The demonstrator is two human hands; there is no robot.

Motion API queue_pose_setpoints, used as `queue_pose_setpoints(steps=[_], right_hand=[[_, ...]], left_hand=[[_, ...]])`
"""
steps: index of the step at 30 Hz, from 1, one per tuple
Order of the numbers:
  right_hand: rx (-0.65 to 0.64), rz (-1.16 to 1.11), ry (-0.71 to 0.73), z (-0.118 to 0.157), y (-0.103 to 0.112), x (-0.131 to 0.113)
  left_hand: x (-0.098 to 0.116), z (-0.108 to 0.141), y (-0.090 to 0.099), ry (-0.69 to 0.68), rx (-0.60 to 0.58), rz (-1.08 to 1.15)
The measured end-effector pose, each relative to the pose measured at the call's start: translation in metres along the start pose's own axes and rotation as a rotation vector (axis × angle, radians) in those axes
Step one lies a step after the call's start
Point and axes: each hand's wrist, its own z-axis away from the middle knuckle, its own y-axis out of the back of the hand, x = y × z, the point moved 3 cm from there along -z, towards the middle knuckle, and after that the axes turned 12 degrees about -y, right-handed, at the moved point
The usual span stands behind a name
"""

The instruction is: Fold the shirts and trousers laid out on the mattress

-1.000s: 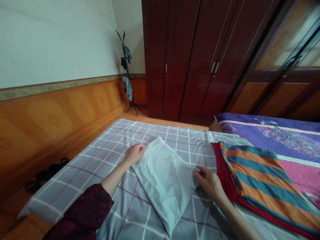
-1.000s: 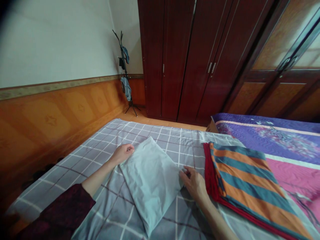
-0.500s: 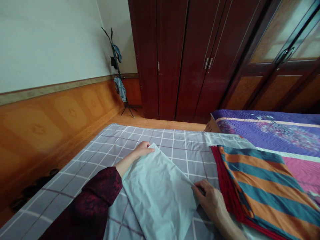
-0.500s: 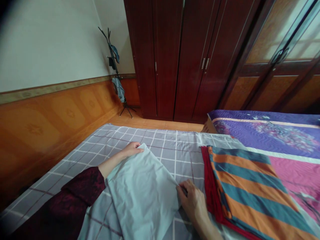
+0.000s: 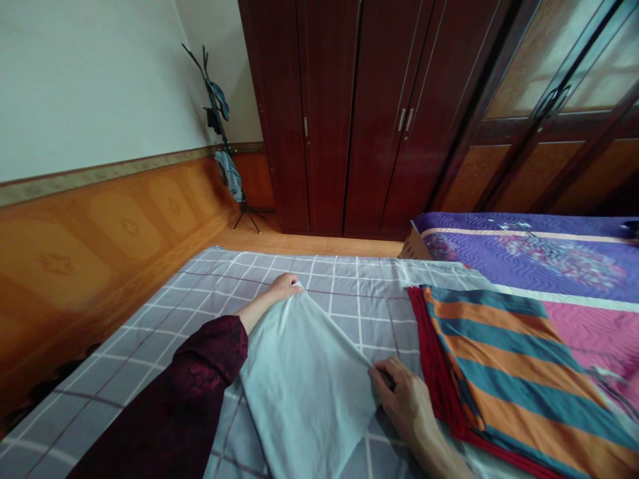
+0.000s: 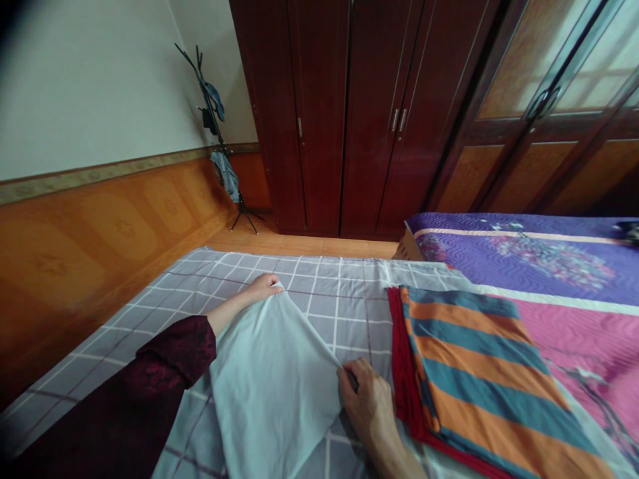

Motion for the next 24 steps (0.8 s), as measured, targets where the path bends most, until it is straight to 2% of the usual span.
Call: queue_pose_setpoints(steps=[2,5,7,10,12,14,20,24], right_hand=[[0.059,0.052,0.038,0.002,0.001,0.001],[0.196,0.169,0.135,0.007,0.006,0.0],[0.246,0.223,0.271,0.013,0.009,-0.006],[0.133,0.289,0.499,0.022,0.004,-0.015],[0.018,0.346,0.587,0.028,-0.005,-0.017],[-0.044,0.395,0.6,0.032,-0.013,-0.016],[-0.091,0.421,0.531,0.034,-0.022,-0.008],[-0.105,0.409,0.53,0.033,-0.021,-0.008]], left_hand=[[0.012,0.007,0.005,-0.028,0.048,-0.046],[0.041,0.033,0.004,-0.146,0.104,-0.087],[0.061,0.056,-0.008,-0.297,0.044,-0.098],[0.077,0.085,-0.036,-0.555,-0.15,-0.172],[0.073,0.09,-0.047,-0.585,-0.216,-0.246],[0.061,0.083,-0.049,-0.526,-0.22,-0.298],[0.023,0.049,-0.033,-0.418,-0.163,-0.353],[-0.007,0.04,-0.019,-0.284,-0.121,-0.347]])
